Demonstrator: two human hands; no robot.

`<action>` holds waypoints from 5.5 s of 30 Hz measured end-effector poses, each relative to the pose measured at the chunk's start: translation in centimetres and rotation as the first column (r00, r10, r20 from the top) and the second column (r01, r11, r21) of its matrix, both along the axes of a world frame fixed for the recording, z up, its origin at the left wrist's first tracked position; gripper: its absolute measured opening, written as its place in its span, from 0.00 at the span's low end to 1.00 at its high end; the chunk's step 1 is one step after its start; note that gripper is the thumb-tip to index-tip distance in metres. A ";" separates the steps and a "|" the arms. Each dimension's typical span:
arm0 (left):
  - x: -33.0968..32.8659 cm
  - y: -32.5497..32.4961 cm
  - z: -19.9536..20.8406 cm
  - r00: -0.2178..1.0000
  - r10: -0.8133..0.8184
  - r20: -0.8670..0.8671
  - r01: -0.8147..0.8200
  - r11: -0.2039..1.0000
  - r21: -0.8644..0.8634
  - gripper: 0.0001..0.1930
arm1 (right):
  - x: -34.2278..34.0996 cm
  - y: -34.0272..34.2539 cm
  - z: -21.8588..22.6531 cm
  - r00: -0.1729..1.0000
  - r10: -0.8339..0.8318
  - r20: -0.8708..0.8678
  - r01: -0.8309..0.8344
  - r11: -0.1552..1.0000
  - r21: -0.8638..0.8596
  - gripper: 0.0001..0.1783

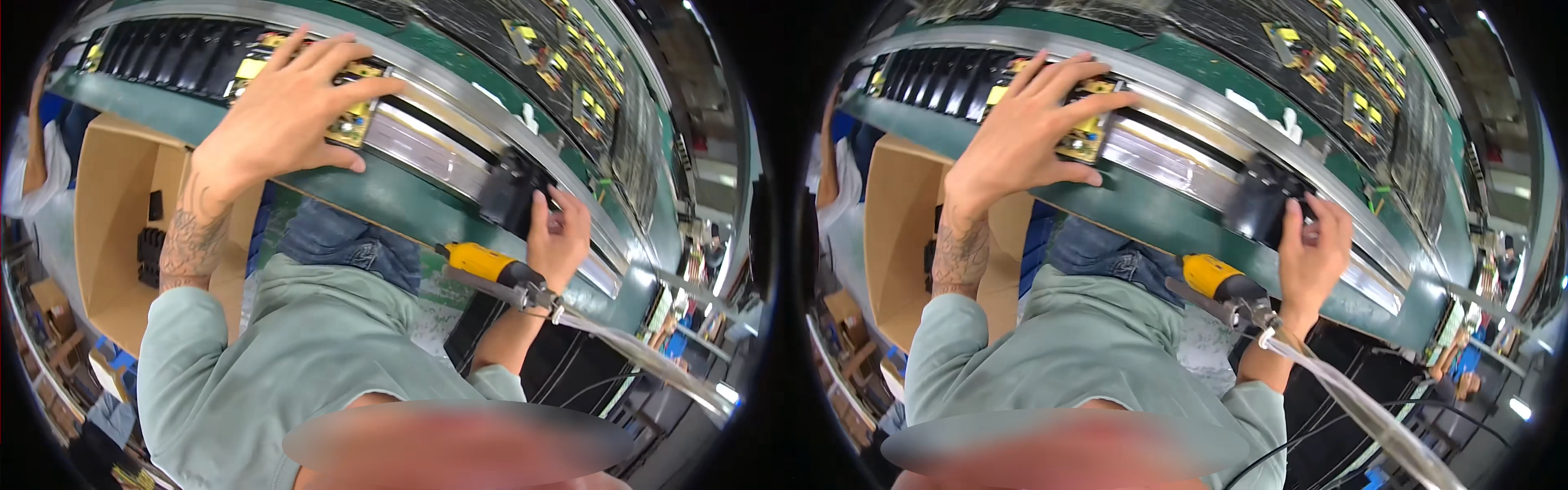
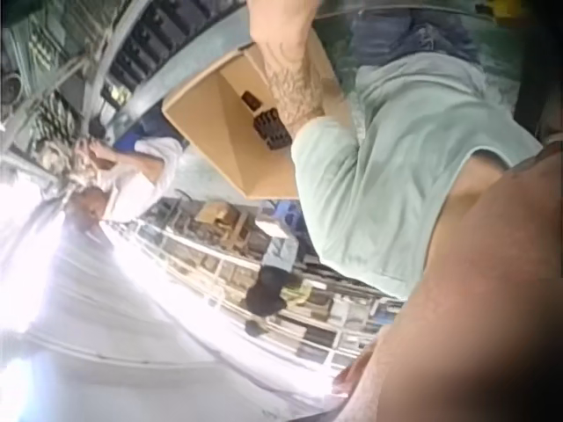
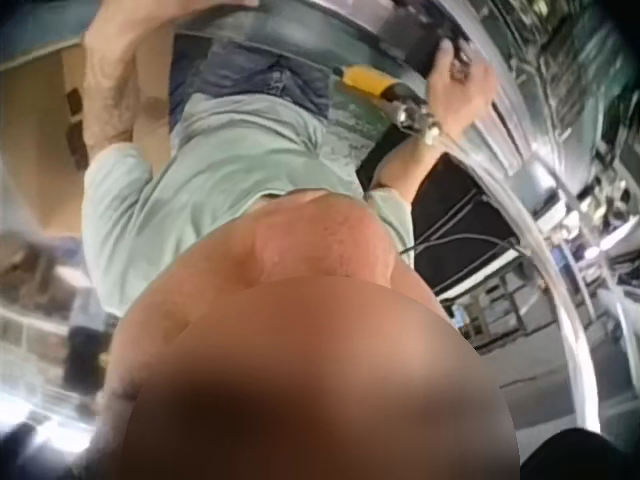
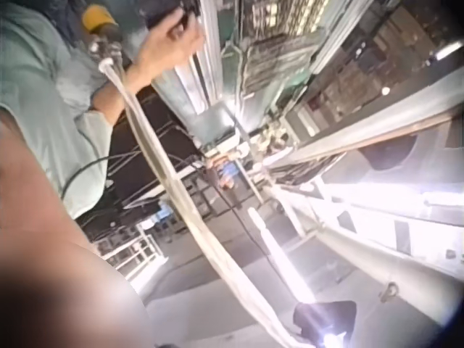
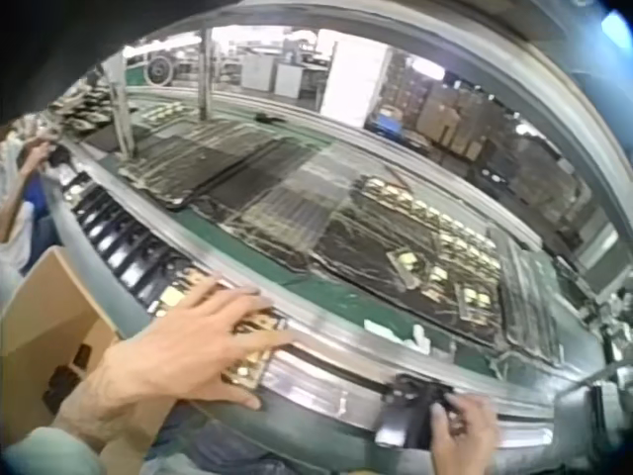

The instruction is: Assembling circuit boards and electronic components on an industrial production line and placing them into boxes.

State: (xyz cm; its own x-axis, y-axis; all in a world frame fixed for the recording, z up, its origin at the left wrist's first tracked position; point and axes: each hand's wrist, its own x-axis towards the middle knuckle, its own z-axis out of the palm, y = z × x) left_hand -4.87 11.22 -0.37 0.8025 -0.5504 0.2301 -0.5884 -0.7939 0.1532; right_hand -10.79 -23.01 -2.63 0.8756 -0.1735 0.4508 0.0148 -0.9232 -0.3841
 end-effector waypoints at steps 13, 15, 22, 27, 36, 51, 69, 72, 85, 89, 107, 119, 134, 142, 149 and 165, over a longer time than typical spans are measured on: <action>-1.4 -10.6 -1.7 0.923 -0.337 0.187 0.347 0.516 -0.783 0.20 | 22.6 -1.6 1.9 0.937 0.316 -0.151 -0.342 0.919 -0.197 0.29; -0.7 -12.3 -3.4 0.970 -0.229 0.081 0.178 0.442 -0.879 0.18 | 25.1 -1.3 -1.6 0.948 0.271 -0.165 -0.311 0.899 -0.309 0.31; 0.6 -12.2 -4.7 0.900 -0.326 -0.290 -0.272 0.099 -0.957 0.15 | 25.4 -2.4 -2.5 0.902 0.331 -0.277 -0.337 0.941 0.030 0.29; 0.7 -12.3 -4.2 0.886 -0.323 -0.333 -0.272 0.220 -0.937 0.17 | 23.8 0.1 -1.6 0.942 0.177 -0.285 -0.245 0.942 -0.227 0.24; 2.1 -14.2 -2.9 0.907 -0.269 -0.322 -0.373 -0.164 -0.913 0.15 | 20.1 -1.2 2.6 0.758 0.637 -0.143 -0.173 0.408 0.896 0.17; 2.0 -14.4 -0.7 0.567 -0.818 -0.097 -0.735 -0.449 -0.508 0.10 | 4.5 4.1 5.5 0.790 0.612 0.041 -0.371 0.424 0.826 0.13; 1.1 -14.5 0.0 0.835 -0.489 -0.253 -0.505 -0.497 -0.706 0.11 | 4.3 3.6 4.3 0.785 0.554 0.276 -0.619 0.684 0.386 0.04; 0.8 -15.0 0.6 0.916 -0.271 -0.297 -0.393 -0.446 -0.804 0.12 | 4.2 3.3 4.1 0.739 0.559 0.376 -0.643 0.752 0.146 0.03; 1.0 -14.1 0.6 0.829 -0.435 -0.352 -0.504 -0.308 -0.807 0.17 | 4.3 3.3 3.9 0.857 0.386 0.341 -0.515 0.659 0.549 0.06; 0.9 -14.6 0.5 0.799 -0.485 -0.355 -0.530 -0.289 -0.797 0.18 | 5.1 4.0 3.6 0.815 0.448 0.369 -0.563 0.762 0.318 0.09; 1.8 -13.7 0.8 0.895 -0.281 -0.346 -0.409 -0.210 -0.888 0.31 | 6.2 1.2 3.2 0.719 0.656 0.230 -0.608 0.753 -0.250 0.07; 2.5 -14.1 -0.1 0.857 -0.417 -0.303 -0.395 -0.154 -0.906 0.36 | 5.4 2.0 4.5 0.764 0.645 0.011 -0.544 0.635 0.548 0.03; 3.2 -14.1 -1.7 0.907 -0.247 -0.341 -0.317 0.133 -0.939 0.37 | 6.2 3.2 2.6 0.820 0.517 -0.246 -0.234 0.695 0.679 0.04; 3.6 -14.7 -2.8 0.919 -0.227 -0.322 -0.295 0.144 -0.945 0.38 | 6.2 3.4 2.3 0.847 0.440 -0.298 -0.174 0.759 0.627 0.06; 3.4 -14.5 -2.6 0.925 -0.199 -0.325 -0.283 0.213 -0.935 0.39 | 6.4 3.8 1.8 0.876 0.401 -0.269 -0.156 0.763 0.627 0.06; 2.4 -13.4 -3.1 0.926 -0.144 -0.349 -0.304 0.262 -0.916 0.35 | 6.4 3.2 2.4 0.842 0.373 -0.390 -0.225 0.900 0.374 0.06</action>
